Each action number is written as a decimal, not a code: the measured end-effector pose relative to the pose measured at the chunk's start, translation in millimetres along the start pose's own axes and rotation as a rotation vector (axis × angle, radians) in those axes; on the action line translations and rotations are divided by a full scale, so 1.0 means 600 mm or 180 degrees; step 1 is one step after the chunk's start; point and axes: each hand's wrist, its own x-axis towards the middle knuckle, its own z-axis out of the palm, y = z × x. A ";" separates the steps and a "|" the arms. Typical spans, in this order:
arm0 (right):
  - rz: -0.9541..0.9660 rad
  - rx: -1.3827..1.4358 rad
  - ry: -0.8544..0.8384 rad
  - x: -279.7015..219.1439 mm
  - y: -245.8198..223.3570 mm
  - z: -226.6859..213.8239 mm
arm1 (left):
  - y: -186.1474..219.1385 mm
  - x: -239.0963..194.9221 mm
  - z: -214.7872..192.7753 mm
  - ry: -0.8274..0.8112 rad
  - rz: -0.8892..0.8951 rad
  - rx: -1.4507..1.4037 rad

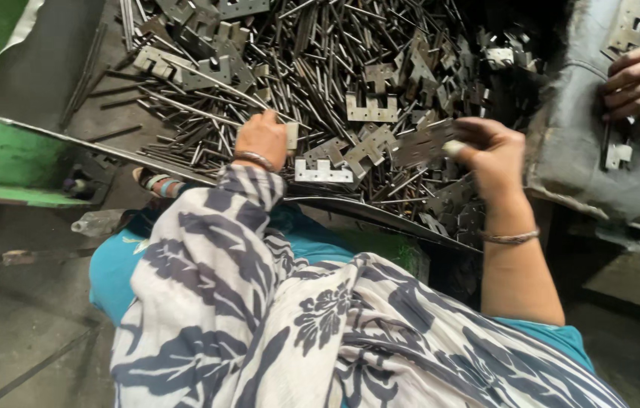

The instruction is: The person sorts through a bin of metal hinge components by hand, picking up individual pieces and placing them onto a side tray or another part of the workspace.

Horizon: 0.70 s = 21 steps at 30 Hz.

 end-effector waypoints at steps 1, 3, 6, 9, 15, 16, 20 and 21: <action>0.0387 0.0195 -0.0063 -0.007 0.011 0.014 | -0.006 -0.005 -0.001 -0.0001 0.0037 -0.0016; 0.0523 -0.0284 -0.0208 -0.015 0.038 0.043 | -0.012 -0.017 -0.005 0.0263 0.0201 0.0263; 0.0717 -0.0475 -0.0192 -0.033 0.049 0.050 | -0.013 -0.035 -0.008 0.0468 0.0693 0.0389; 0.0524 -0.0847 -0.0179 -0.044 0.026 0.047 | -0.023 -0.040 -0.014 0.0609 0.0900 0.0360; 0.0759 0.0502 -0.0129 -0.054 0.039 0.046 | -0.025 -0.029 -0.024 0.0896 -0.0742 -0.3120; 0.0767 0.0497 -0.0148 -0.054 0.058 0.062 | -0.018 -0.031 -0.024 0.0898 -0.0764 -0.3119; 0.0726 0.0307 -0.0232 -0.051 0.106 0.105 | -0.002 -0.035 -0.049 0.1417 -0.1970 -0.6141; 0.0785 0.0307 -0.0241 -0.051 0.110 0.109 | -0.001 -0.040 -0.060 0.1565 -0.2981 -0.6864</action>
